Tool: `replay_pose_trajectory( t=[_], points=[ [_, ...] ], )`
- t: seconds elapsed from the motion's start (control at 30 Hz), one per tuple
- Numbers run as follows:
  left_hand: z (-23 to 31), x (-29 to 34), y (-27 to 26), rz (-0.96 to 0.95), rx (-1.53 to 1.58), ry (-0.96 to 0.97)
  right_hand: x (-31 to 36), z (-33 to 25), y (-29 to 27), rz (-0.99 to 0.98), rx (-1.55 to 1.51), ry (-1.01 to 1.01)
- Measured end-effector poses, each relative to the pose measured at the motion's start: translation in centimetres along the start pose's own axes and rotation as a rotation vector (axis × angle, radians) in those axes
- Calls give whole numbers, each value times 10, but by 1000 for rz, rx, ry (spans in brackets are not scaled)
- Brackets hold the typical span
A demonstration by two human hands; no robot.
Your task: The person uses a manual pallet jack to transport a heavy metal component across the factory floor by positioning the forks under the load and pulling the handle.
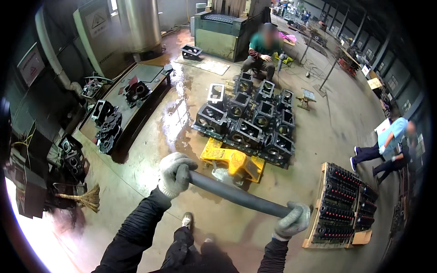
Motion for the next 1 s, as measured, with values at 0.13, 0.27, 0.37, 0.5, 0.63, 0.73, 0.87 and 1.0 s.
replay_pose_trajectory(
  t=[0.13, 0.27, 0.37, 0.5, 0.63, 0.73, 0.87, 1.0],
  points=[
    [-5, -4, 6, -7, 29, 33, -6, 2, 0, 26, -30, 34],
    [-10, -17, 15, -90, 75, -8, -22, 0, 3, 19, 114, -17],
    [-12, -17, 17, -325, 142, -180, -17, -3, -3, -3, 88, 89],
    [25, 8, 3, -552, 294, -303, 32, 1, -38, 31, 31, 131],
    [39, 74, -5, -628, 177, -278, 85, -23, -62, -54, 41, 131],
    [56, 110, -19, -562, 156, -187, 129, -23, -77, -107, 10, 202],
    [69, 157, -28, -540, 161, -203, 163, -41, -93, -223, 67, 95],
    [73, 173, -26, -541, 125, -251, 172, -36, -98, -245, 44, 112]
  ],
)
Point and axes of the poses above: each hand's wrist, its own x-axis away from the middle knuckle, its own y-axis out of the palm, z = x × y, the point moved 7 cm from there along -x, towards the middle knuckle, and after that the axes turned 8 degrees about -z, right-handed, at the moved point
